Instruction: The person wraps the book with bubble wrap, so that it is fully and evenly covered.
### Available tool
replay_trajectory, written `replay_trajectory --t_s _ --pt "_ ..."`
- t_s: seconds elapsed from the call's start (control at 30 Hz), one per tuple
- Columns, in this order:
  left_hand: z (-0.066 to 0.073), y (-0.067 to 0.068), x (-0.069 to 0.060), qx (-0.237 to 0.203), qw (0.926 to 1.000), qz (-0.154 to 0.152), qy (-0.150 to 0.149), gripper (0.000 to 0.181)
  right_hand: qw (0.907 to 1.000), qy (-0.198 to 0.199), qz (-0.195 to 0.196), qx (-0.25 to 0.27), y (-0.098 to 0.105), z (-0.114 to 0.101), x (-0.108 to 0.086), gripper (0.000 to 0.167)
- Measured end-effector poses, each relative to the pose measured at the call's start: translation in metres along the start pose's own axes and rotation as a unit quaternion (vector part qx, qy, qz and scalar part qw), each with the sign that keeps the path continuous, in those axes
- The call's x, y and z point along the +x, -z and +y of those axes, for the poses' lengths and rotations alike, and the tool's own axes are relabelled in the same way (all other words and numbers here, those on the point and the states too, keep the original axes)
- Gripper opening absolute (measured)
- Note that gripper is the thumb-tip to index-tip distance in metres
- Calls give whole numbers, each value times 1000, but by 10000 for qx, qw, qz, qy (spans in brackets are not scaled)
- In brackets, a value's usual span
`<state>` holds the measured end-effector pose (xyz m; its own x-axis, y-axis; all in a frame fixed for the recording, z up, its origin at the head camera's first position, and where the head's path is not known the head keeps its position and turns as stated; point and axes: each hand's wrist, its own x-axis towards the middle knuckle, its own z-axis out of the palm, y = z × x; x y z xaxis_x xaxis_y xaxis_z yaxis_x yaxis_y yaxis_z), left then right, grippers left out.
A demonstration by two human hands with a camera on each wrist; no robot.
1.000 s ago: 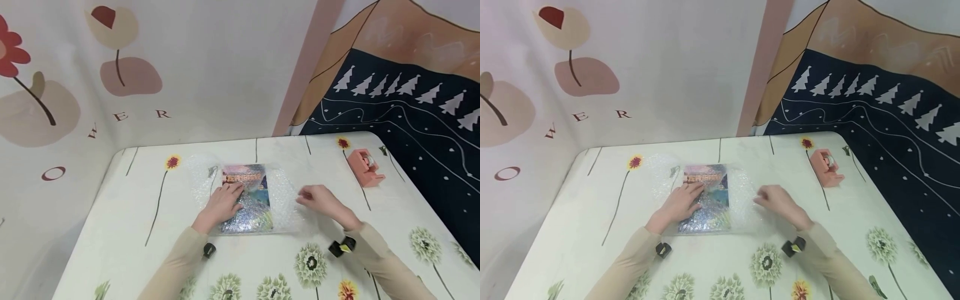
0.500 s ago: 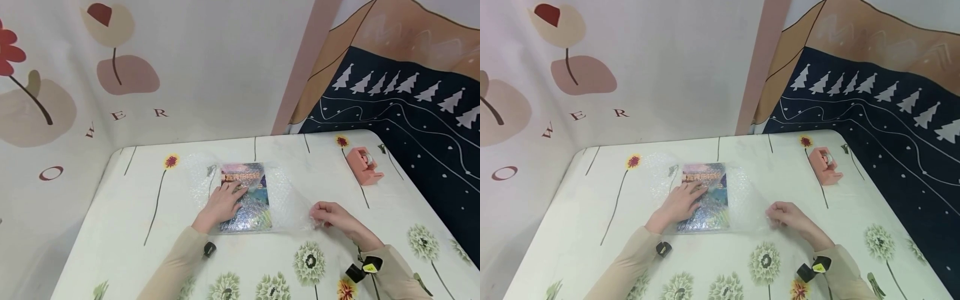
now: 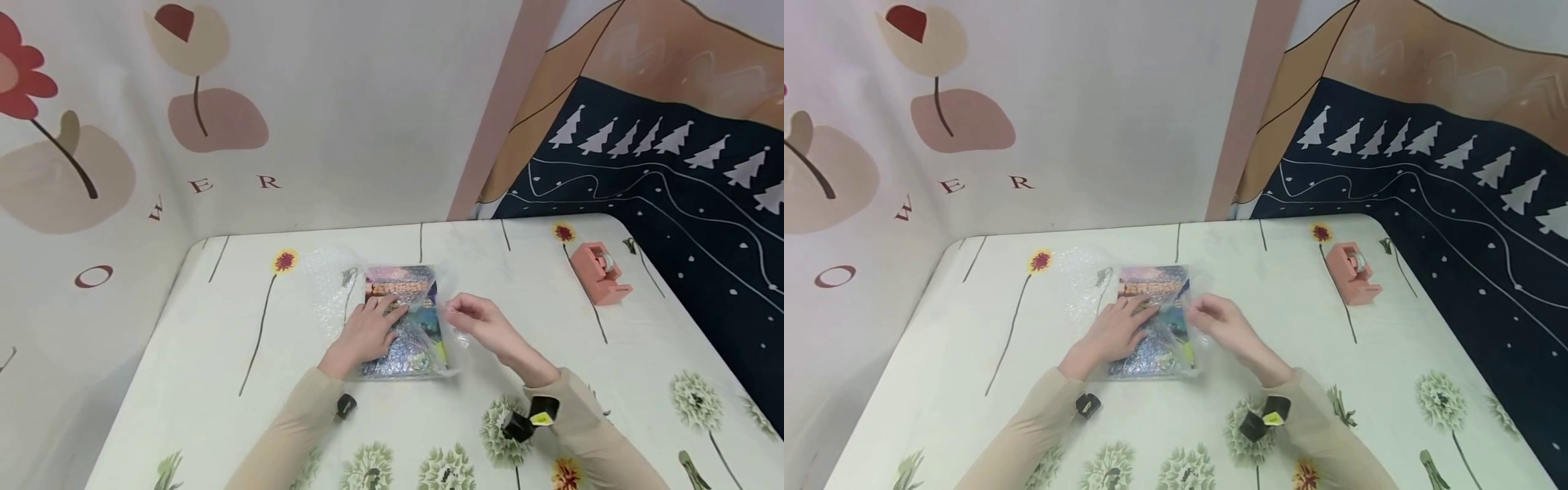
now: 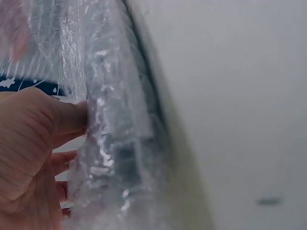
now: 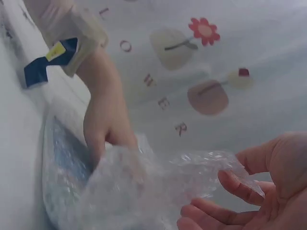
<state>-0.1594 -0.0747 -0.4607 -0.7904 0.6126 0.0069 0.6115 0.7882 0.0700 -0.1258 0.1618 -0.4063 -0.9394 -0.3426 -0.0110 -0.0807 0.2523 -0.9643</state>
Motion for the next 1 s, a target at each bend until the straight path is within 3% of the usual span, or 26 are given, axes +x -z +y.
replay_trajectory --t_s 0.13,0.2,0.47,0.7,0.8,0.9,1.0 --pt "0 -2 1 -23 10000 67 -10 47 9986 445 -132 -254 -25 -1 12 8" --pt "0 -2 0 -69 9999 103 -15 45 9981 472 -176 -341 -34 3 16 8" --pt "-3 -3 0 -329 9993 155 41 46 9989 -73 -443 -131 -49 18 31 15" --pt "-12 -5 3 -1055 9943 105 93 57 9956 -463 -805 102 -46 29 35 25" --pt "-18 -2 5 -1565 9877 13 -8 54 9905 -469 -1175 545 -41 34 35 40" --pt "-25 4 6 -2168 9761 -135 -80 50 9826 -431 -1587 866 -36 39 36 48" --pt "-32 8 7 -2777 9600 -359 -92 47 9805 -81 -1915 436 -35 47 37 42"
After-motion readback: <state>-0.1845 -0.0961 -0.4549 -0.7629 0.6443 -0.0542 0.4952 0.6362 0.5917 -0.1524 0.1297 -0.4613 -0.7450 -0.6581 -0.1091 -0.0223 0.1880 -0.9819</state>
